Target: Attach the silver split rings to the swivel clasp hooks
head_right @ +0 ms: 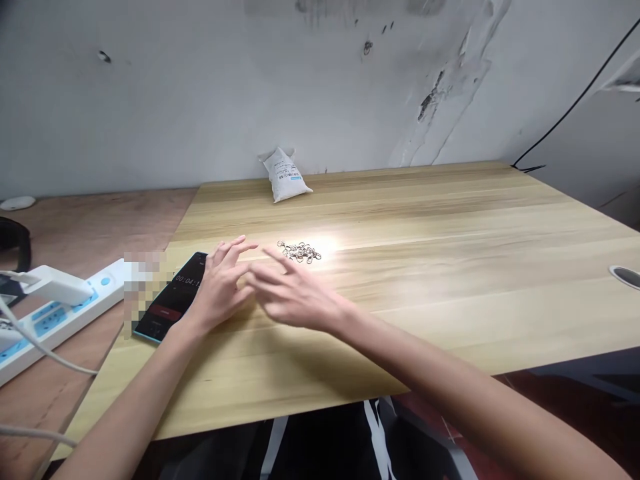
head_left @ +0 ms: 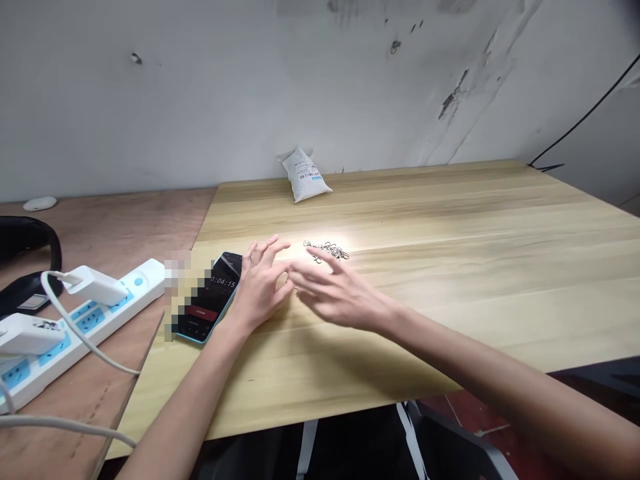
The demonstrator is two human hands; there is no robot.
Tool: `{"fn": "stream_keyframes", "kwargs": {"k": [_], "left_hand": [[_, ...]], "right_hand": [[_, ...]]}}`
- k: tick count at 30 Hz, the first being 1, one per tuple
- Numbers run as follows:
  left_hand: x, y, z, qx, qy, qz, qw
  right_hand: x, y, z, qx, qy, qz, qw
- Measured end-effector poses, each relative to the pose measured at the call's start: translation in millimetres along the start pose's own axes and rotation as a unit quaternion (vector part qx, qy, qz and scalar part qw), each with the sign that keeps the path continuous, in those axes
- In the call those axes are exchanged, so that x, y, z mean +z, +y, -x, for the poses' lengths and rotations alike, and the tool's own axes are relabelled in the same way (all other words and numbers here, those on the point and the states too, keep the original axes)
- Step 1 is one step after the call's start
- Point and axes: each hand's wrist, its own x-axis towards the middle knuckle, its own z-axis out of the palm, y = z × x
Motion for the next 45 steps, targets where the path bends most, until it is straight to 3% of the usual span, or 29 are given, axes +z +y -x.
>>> {"fn": "stream_keyframes", "kwargs": {"k": [4, 6, 9, 12, 18, 25, 31, 34, 42, 45], "left_hand": [[-3.3, 0.2, -1.7, 0.039, -0.022, -0.044, 0.998], [-3.9, 0.1, -2.3, 0.057, -0.031, -0.062, 0.996], [-3.9, -1.3, -2.3, 0.079, -0.041, -0.073, 0.993], [-4.3, -2.2, -1.8, 0.091, -0.051, -0.072, 0.992], [-7.8, -0.1, -1.3, 0.074, -0.072, -0.054, 0.993], [-1.1, -2.8, -0.5, 0.046, -0.051, -0.026, 0.997], [5.1, 1.5, -0.5, 0.004, 0.025, -0.005, 1.0], [5.8, 6.3, -1.6, 0.017, 0.059, -0.008, 0.998], [4.6, 12.3, -4.9, 0.085, 0.129, -0.064, 0.986], [3.0, 13.0, -6.0, 0.107, 0.15, -0.078, 0.98]], "right_hand": [[10.9, 10.5, 42.3, 0.128, -0.05, -0.019, 0.99], [12.5, 15.8, 54.8, 0.14, -0.071, -0.052, 0.986], [15.1, 21.4, 51.3, 0.194, -0.079, -0.1, 0.973], [26.8, 26.4, 30.3, 0.283, -0.085, -0.078, 0.952], [57.1, 31.2, -2.3, 0.233, -0.126, 0.002, 0.964], [62.8, 36.2, -8.8, 0.192, -0.13, -0.012, 0.973], [53.8, 25.0, -3.5, 0.253, -0.054, -0.093, 0.962], [47.4, 16.6, -1.3, 0.285, -0.013, -0.142, 0.948], [36.7, 6.5, -1.6, 0.338, 0.023, -0.231, 0.912], [35.2, 6.6, 2.0, 0.34, 0.029, -0.219, 0.914]]}}
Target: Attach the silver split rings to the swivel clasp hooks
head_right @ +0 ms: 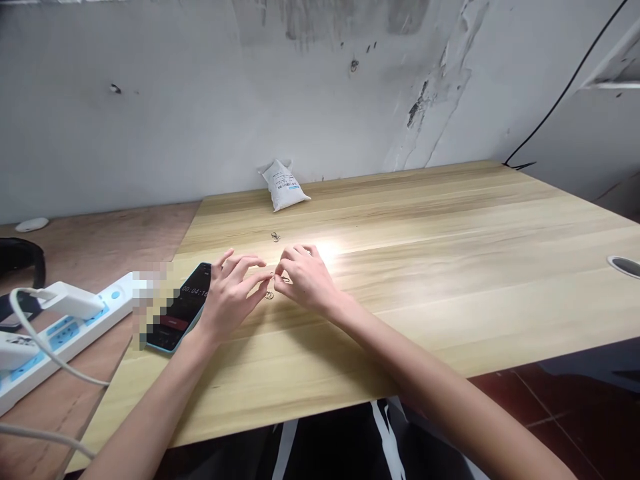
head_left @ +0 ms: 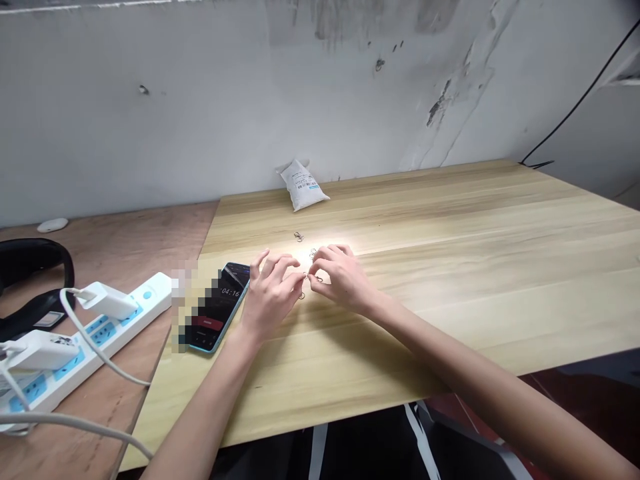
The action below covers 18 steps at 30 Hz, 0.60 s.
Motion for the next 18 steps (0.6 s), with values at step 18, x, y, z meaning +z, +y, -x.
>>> {"fn": "stream_keyframes", "kwargs": {"k": [18], "left_hand": [[-2.0, 0.0, 0.7, -0.013, -0.018, 0.074, 0.997]], "right_hand": [[-10.6, -9.5, -4.4, 0.142, -0.064, -0.138, 0.978]]}}
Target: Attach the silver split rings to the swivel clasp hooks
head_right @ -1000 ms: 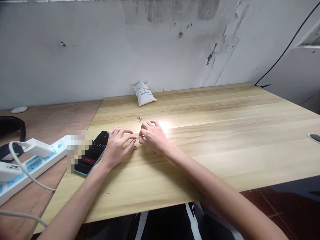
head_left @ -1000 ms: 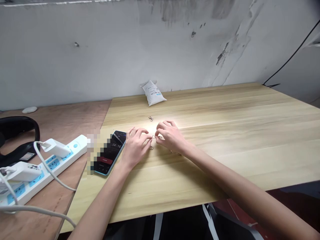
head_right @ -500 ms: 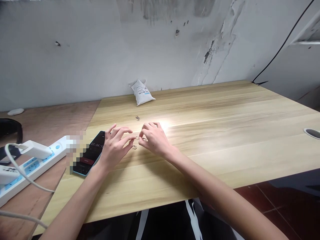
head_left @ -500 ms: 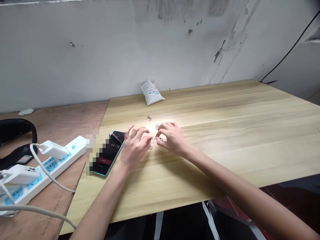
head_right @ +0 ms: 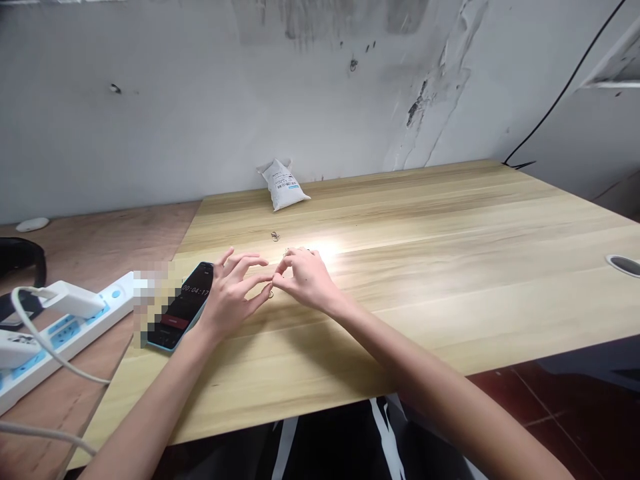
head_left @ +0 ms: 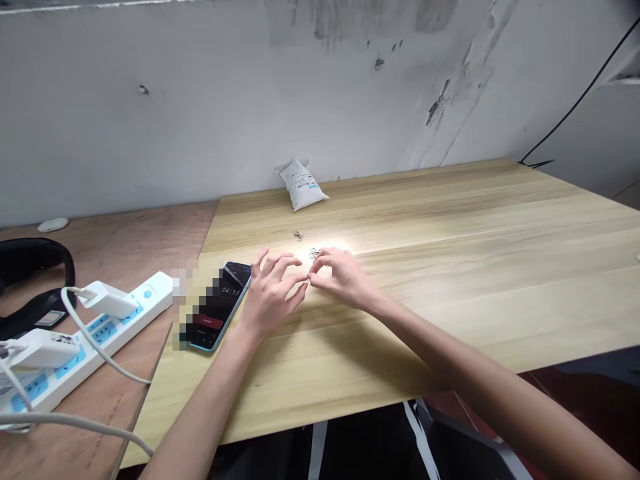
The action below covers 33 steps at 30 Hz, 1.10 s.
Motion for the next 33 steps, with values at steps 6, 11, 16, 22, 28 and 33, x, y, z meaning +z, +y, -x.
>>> {"fn": "stream_keyframes", "kwargs": {"k": [6, 11, 16, 22, 28, 33], "left_hand": [[-0.7, 0.7, 2.3, -0.075, -0.01, 0.071, 0.995], [0.1, 1.9, 3.1, -0.114, -0.021, 0.092, 0.989], [-0.5, -1.6, 4.0, -0.134, -0.026, 0.077, 0.988], [-1.7, -2.2, 2.9, -0.125, -0.016, 0.081, 0.989], [-0.9, 0.9, 2.7, -0.103, -0.015, 0.089, 0.991], [-2.0, 2.4, 1.6, -0.109, -0.02, 0.091, 0.99]], "right_hand": [[-1.0, 1.5, -1.0, 0.012, 0.018, -0.087, 0.996], [0.8, 0.4, 2.3, -0.017, 0.034, -0.054, 0.998], [0.5, 0.6, 18.0, -0.29, 0.017, 0.185, 0.939], [-0.7, 13.5, 16.2, -0.165, 0.056, 0.132, 0.976], [6.9, 18.5, 7.5, -0.14, -0.006, 0.079, 0.987], [1.9, 21.1, 6.8, -0.129, 0.006, 0.082, 0.988]]}}
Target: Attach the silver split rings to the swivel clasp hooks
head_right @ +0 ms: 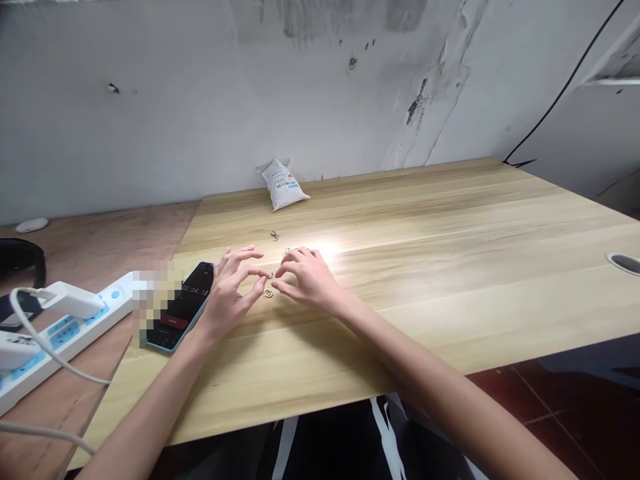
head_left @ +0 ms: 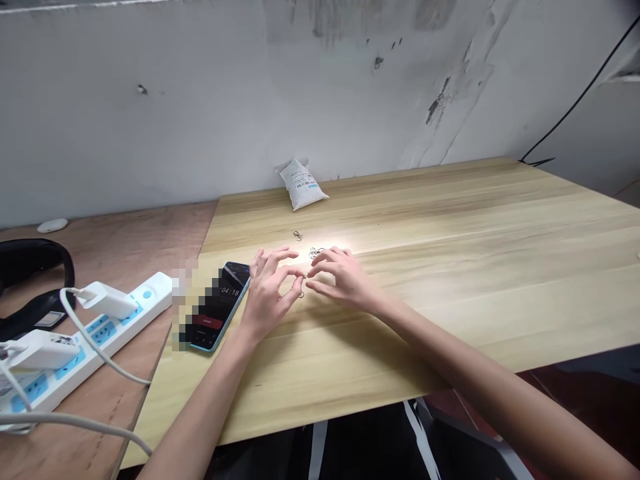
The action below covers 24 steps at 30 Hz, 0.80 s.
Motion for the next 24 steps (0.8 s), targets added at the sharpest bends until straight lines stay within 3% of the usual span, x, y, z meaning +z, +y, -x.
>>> {"fn": "stream_keyframes", "kwargs": {"k": [4, 7, 13, 19, 24], "left_hand": [[-0.2, 1.5, -0.5, 0.011, 0.005, 0.004, 1.0], [0.5, 0.6, -0.2, 0.013, 0.004, 0.003, 1.0], [2.4, -5.2, 0.9, -0.016, -0.021, -0.019, 0.999], [2.2, -10.3, 2.1, -0.02, -0.06, -0.027, 0.998], [3.3, -10.1, 2.3, -0.009, -0.074, -0.02, 0.997]], "right_hand": [[-0.4, -0.8, -2.2, -0.003, -0.003, -0.004, 1.0], [-1.0, 2.0, -3.2, -0.053, 0.002, 0.015, 0.998], [-12.0, 7.0, -2.8, -0.138, 0.041, 0.161, 0.976], [-6.6, -7.7, 0.8, -0.268, 0.029, 0.181, 0.946], [-14.2, 1.4, 5.5, -0.275, 0.021, 0.214, 0.937]]}}
